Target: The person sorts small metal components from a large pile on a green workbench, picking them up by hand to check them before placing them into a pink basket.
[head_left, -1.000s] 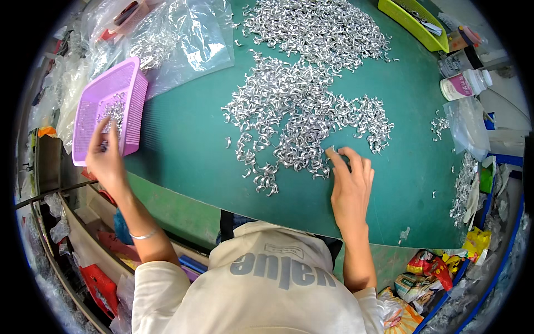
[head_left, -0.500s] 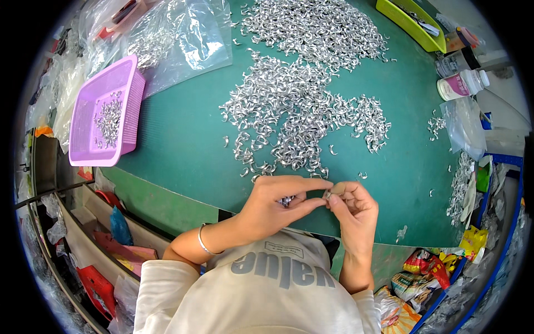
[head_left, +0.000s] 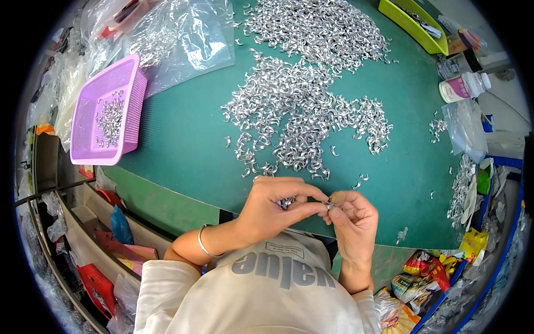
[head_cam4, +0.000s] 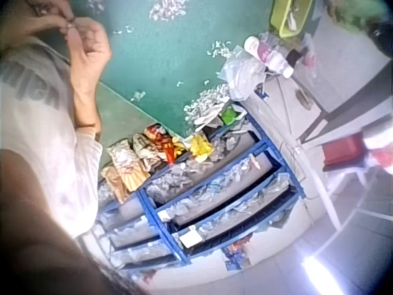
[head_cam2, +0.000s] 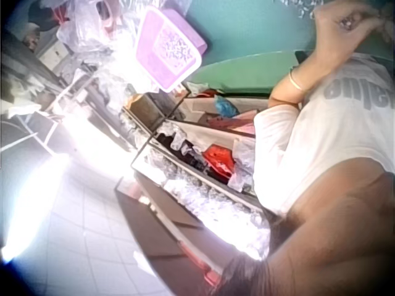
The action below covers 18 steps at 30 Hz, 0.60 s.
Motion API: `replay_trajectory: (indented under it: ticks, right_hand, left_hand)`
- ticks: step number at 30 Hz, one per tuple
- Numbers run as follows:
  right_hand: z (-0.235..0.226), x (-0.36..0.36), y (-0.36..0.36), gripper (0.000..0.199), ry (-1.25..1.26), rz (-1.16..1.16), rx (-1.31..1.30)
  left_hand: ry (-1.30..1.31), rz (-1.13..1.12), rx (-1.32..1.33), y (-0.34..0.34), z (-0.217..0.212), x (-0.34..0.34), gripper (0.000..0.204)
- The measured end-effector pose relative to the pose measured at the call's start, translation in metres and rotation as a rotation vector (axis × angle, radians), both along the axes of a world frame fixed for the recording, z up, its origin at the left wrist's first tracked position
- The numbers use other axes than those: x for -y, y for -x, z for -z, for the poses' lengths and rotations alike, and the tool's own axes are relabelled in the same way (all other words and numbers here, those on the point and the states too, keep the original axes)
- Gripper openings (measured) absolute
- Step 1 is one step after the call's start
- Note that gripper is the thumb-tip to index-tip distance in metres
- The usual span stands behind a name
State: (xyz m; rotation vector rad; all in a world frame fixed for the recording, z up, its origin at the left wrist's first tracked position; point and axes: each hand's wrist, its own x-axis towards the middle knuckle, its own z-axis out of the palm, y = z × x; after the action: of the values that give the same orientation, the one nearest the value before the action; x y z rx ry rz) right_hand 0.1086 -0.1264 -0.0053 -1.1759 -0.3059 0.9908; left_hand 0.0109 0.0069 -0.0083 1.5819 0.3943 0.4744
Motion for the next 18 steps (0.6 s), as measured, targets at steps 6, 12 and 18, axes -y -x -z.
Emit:
replay_trajectory:
  ticks: [6, 12, 18]
  right_hand:
    - [0.001, -0.0003, 0.0022, 0.014, -0.057, 0.008, -0.089]
    - [0.0016, 0.001, 0.0027, 0.015, -0.064, 0.0, -0.12]
    - [0.0001, 0.0017, 0.0046, 0.015, -0.083, 0.014, -0.087]
  left_hand:
    - [-0.003, -0.003, -0.008, 0.0007, -0.0058, 0.0006, 0.013]
    - [-0.009, 0.004, -0.007, 0.0023, -0.008, 0.0014, 0.014]
    - [-0.019, 0.036, -0.012, 0.0028, -0.0101, 0.0007, 0.013]
